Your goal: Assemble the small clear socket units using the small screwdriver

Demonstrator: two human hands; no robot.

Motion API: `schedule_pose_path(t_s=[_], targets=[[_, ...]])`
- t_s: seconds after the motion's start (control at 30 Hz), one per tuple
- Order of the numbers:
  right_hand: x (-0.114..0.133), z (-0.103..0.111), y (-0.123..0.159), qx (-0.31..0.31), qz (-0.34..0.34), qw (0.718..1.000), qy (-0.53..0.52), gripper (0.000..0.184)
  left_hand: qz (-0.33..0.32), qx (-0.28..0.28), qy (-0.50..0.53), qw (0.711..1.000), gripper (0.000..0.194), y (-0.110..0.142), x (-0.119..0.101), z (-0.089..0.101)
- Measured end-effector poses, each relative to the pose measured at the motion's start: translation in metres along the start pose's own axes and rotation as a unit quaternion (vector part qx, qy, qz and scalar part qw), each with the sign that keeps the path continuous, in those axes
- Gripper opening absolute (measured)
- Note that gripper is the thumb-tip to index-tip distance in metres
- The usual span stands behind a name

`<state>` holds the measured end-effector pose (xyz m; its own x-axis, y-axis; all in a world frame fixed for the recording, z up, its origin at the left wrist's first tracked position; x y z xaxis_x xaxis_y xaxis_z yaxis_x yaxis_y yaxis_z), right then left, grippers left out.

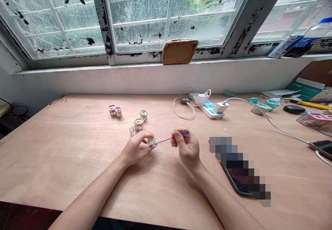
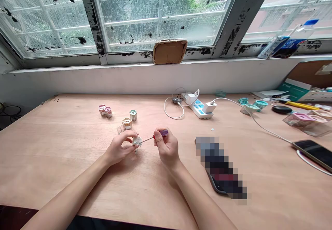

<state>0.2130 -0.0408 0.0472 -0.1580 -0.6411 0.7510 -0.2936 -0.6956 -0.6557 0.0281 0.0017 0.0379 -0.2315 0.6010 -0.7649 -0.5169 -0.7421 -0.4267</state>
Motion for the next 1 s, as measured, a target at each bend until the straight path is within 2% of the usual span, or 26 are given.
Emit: schedule_pose_path(t_s=[0.3,0.6,0.83,1.0], targets=[[0.002,-0.001,-0.001,0.019,0.001,1.000,0.023,0.038,0.001,-0.003,0.000,1.000,0.024,-0.001,0.000,0.002],[-0.011,0.001,-0.004,-0.014,-0.063,0.998,-0.022,0.041,0.012,-0.007,0.010,1.000,0.026,-0.001,0.004,0.003],[-0.001,-0.002,-0.007,0.051,-0.026,0.997,0.043,0.040,0.013,-0.001,-0.009,1.000,0.025,-0.001,0.008,0.003],[0.001,-0.006,-0.006,0.086,-0.011,0.994,0.073,0.036,0.056,0.014,0.008,0.998,0.026,-0.002,0.019,0.000]])
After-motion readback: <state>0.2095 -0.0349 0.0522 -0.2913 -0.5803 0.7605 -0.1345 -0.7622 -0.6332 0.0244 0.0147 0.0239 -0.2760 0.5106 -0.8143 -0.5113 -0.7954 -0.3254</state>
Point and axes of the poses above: each hand's wrist, its own y-axis away from the middle knuckle, its own z-axis out of the back of the hand, x = y × z, the point moved 7 cm from there along -y, towards the middle knuckle, and after that the axes turned 12 degrees about z, right-handed, at the moved point
